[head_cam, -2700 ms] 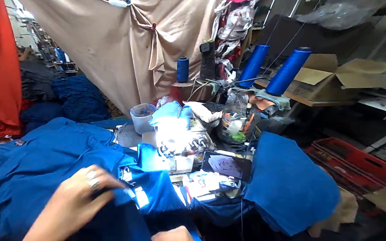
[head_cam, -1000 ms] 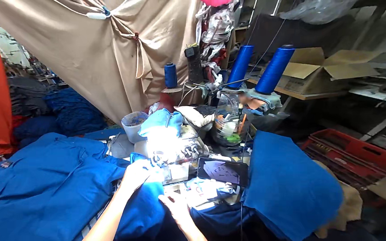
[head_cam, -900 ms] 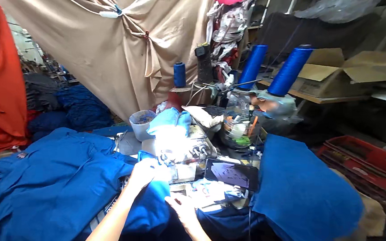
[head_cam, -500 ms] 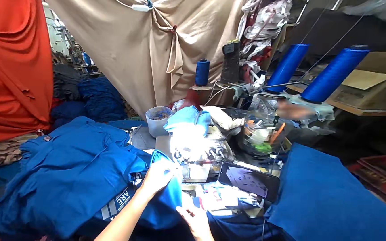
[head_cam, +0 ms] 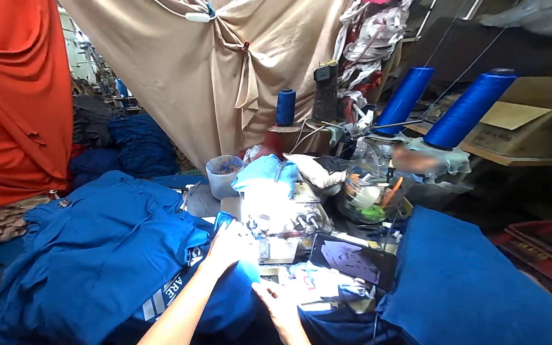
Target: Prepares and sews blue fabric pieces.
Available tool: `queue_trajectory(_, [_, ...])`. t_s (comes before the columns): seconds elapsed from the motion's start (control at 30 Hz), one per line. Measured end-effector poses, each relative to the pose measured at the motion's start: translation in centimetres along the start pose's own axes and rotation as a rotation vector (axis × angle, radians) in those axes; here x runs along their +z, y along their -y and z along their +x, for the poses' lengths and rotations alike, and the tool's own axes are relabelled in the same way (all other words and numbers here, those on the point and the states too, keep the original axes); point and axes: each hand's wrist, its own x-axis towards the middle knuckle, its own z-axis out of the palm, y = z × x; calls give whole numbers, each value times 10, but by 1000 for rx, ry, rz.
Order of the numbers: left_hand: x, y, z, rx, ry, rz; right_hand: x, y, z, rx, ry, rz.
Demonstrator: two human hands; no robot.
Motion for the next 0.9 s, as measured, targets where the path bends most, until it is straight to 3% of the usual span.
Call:
queue_trajectory(0.13, [-1, -1, 4, -75, 13, 34, 4, 5, 2, 35, -31, 7])
queue_trajectory(0.47, [-14, 30, 57, -262, -164, -93, 17, 32, 57, 2, -147, -97])
queue_trajectory(0.63, [-19, 19, 68, -410, -103, 95, 18, 36, 58, -46, -209, 27])
queue_trajectory(0.73, [-18, 22, 37, -298, -312, 99, 6, 23, 45, 2, -143, -199])
queue_trajectory(0.8, [-5, 32, -7, -114, -614, -105, -8, 14, 28, -2, -33, -267])
queue_trajectory(0.83, [4, 36, -40, -43, -681, -257, -14, 8, 18, 2, 10, -242])
queue_trajectory(0.9, [21, 41, -120, -27, -501, -615, -23, -10, 4, -6, 86, -124])
